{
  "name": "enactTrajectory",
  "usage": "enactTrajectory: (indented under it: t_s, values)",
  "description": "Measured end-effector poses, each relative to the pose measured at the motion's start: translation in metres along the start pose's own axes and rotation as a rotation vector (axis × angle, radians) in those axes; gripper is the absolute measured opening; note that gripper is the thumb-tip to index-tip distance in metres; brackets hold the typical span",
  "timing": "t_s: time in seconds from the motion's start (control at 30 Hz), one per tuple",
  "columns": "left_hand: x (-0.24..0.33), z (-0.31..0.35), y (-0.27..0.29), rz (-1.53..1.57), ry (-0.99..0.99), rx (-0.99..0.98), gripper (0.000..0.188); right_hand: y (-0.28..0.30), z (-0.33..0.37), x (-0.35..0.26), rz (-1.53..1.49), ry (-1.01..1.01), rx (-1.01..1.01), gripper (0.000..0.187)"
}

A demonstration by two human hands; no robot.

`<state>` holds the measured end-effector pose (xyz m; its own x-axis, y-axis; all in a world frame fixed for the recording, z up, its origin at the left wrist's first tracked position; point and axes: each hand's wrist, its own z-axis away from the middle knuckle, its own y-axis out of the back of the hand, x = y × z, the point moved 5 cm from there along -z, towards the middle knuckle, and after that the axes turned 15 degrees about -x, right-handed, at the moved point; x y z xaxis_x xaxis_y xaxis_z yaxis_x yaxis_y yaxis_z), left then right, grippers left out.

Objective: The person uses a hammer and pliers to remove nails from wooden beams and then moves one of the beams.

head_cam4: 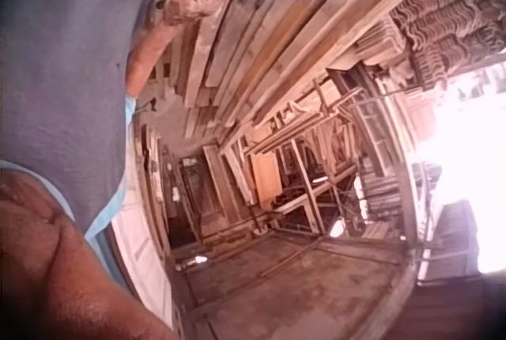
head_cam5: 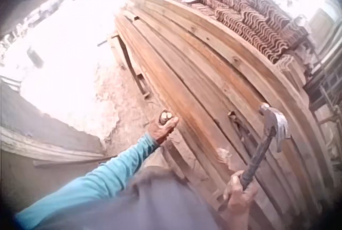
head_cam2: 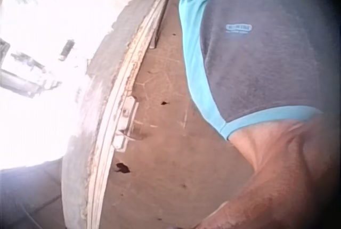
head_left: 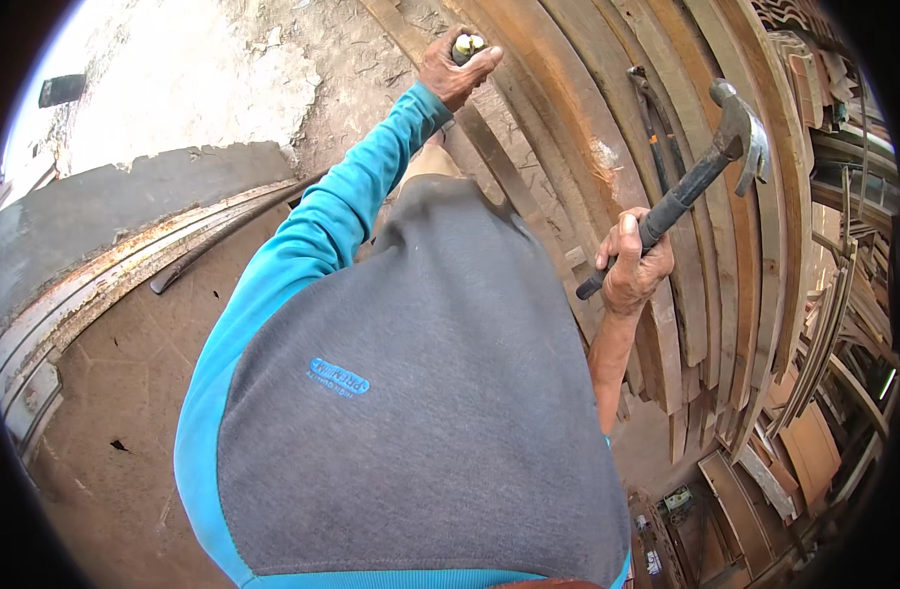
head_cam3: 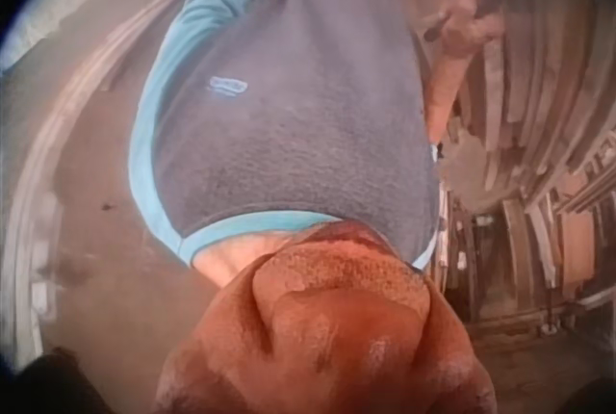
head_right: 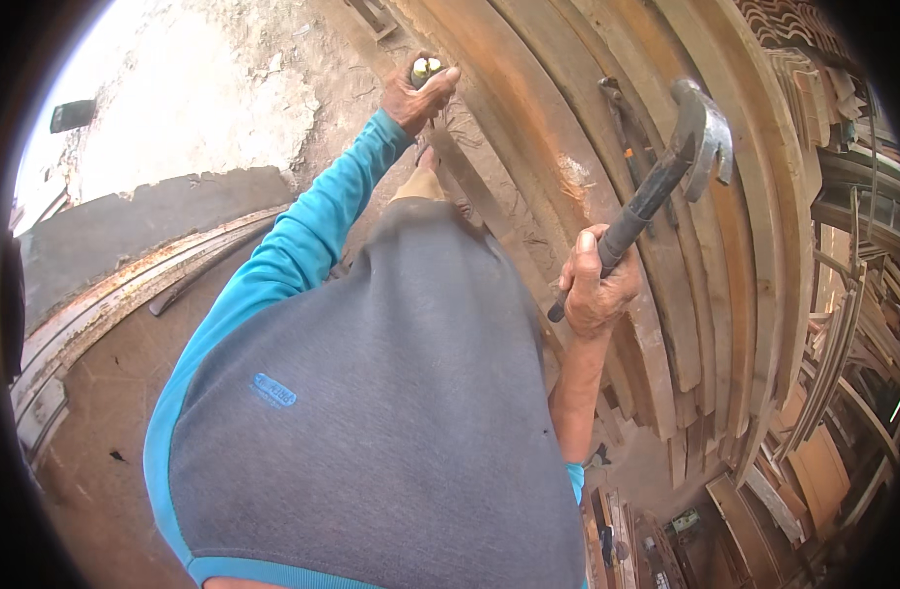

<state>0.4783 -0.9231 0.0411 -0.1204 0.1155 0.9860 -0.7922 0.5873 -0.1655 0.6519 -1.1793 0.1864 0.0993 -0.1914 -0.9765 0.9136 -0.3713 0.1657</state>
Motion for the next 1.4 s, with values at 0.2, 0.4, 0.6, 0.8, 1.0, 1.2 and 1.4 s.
enactTrajectory:
  t_s: [0.2, 0.4, 0.6, 0.8, 1.0, 1.2, 1.4]
  values:
    - [0.003, -0.008, 0.004, -0.185, -0.112, 0.014, 0.03, -0.002, -0.006, -0.009, 0.001, 0.022, -0.032, 0.016]
    - [0.008, -0.005, 0.001, -0.211, 0.041, -0.111, 0.033, -0.004, -0.015, -0.032, -0.008, 0.21, -0.016, 0.014]
    - [0.012, -0.005, -0.001, -0.366, 0.029, -0.19, 0.034, -0.01, -0.035, -0.066, -0.017, 0.263, -0.019, 0.014]
    - [0.017, -0.003, -0.008, -0.392, 0.107, -0.189, 0.036, -0.021, -0.045, -0.074, 0.078, 0.248, -0.096, 0.016]
    - [0.023, -0.001, -0.002, -0.376, 0.145, -0.237, 0.036, -0.037, -0.058, -0.072, 0.059, 0.361, -0.036, 0.014]
    - [0.026, 0.001, -0.002, -0.342, -0.121, -0.304, 0.037, -0.062, -0.062, -0.003, 0.713, 0.051, -0.369, 0.016]
    - [0.008, 0.004, 0.003, -0.309, 0.095, -0.267, 0.026, -0.039, -0.073, -0.094, 0.498, 0.249, -0.165, 0.02]
